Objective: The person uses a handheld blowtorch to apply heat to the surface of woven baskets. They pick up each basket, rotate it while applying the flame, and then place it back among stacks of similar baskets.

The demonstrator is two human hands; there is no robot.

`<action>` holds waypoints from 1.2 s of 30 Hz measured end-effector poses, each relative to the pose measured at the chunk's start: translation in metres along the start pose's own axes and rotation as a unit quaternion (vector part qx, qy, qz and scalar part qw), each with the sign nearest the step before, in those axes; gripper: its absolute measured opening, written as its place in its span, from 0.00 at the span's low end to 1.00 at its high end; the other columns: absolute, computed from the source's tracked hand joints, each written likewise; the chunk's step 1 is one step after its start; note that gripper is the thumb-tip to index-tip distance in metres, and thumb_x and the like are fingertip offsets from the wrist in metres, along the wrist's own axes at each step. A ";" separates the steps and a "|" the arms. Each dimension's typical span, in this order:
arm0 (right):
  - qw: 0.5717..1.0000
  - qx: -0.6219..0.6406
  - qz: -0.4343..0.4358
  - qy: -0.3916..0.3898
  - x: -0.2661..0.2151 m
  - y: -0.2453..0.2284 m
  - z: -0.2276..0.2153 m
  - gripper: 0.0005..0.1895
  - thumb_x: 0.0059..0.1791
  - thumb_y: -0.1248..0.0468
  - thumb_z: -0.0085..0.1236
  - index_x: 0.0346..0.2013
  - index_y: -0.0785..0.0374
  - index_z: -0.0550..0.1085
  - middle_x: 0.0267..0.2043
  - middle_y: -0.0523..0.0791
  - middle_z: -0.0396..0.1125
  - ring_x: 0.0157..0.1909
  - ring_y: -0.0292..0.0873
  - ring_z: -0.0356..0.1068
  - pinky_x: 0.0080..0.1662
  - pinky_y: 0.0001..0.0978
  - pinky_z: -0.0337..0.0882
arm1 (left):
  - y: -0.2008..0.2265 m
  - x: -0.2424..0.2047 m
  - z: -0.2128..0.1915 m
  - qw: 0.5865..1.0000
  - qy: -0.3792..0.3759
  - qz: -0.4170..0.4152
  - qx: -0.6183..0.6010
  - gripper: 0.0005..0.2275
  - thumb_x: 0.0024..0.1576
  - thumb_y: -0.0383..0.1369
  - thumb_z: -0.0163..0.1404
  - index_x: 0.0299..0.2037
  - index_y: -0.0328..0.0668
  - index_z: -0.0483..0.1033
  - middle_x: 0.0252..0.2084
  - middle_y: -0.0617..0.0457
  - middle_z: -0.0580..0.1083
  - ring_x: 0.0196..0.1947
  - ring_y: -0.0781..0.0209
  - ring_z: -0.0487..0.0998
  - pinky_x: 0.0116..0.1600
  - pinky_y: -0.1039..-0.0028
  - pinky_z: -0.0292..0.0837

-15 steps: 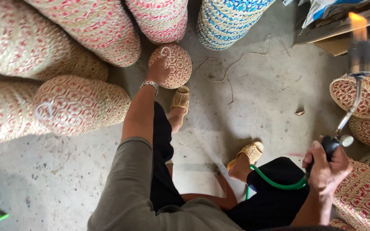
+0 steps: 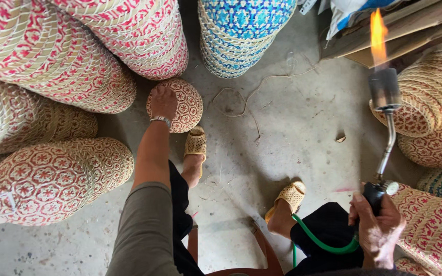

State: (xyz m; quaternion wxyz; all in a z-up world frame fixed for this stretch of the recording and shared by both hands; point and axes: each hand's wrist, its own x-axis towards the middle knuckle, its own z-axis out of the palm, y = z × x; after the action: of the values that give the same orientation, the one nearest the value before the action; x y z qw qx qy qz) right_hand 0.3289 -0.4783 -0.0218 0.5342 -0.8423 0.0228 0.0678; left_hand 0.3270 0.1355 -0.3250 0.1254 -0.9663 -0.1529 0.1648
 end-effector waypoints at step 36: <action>0.941 0.265 -0.068 -0.200 -0.070 -0.015 -0.012 0.15 0.55 0.63 0.59 0.53 0.71 0.75 0.26 0.42 0.66 0.22 0.31 0.62 0.25 0.24 0.62 | 0.210 -0.324 -0.197 0.296 0.077 -0.003 -0.952 0.10 0.60 0.29 0.57 0.48 0.33 0.77 0.47 0.54 0.79 0.47 0.64 0.81 0.56 0.65 0.79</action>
State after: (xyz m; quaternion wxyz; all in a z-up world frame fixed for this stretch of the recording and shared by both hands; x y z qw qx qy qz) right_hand 0.2625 -0.4848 0.0061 0.7350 -0.6389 -0.1250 0.1895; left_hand 0.1595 -0.2045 -0.1157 -0.8707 -0.4175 -0.1957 -0.1714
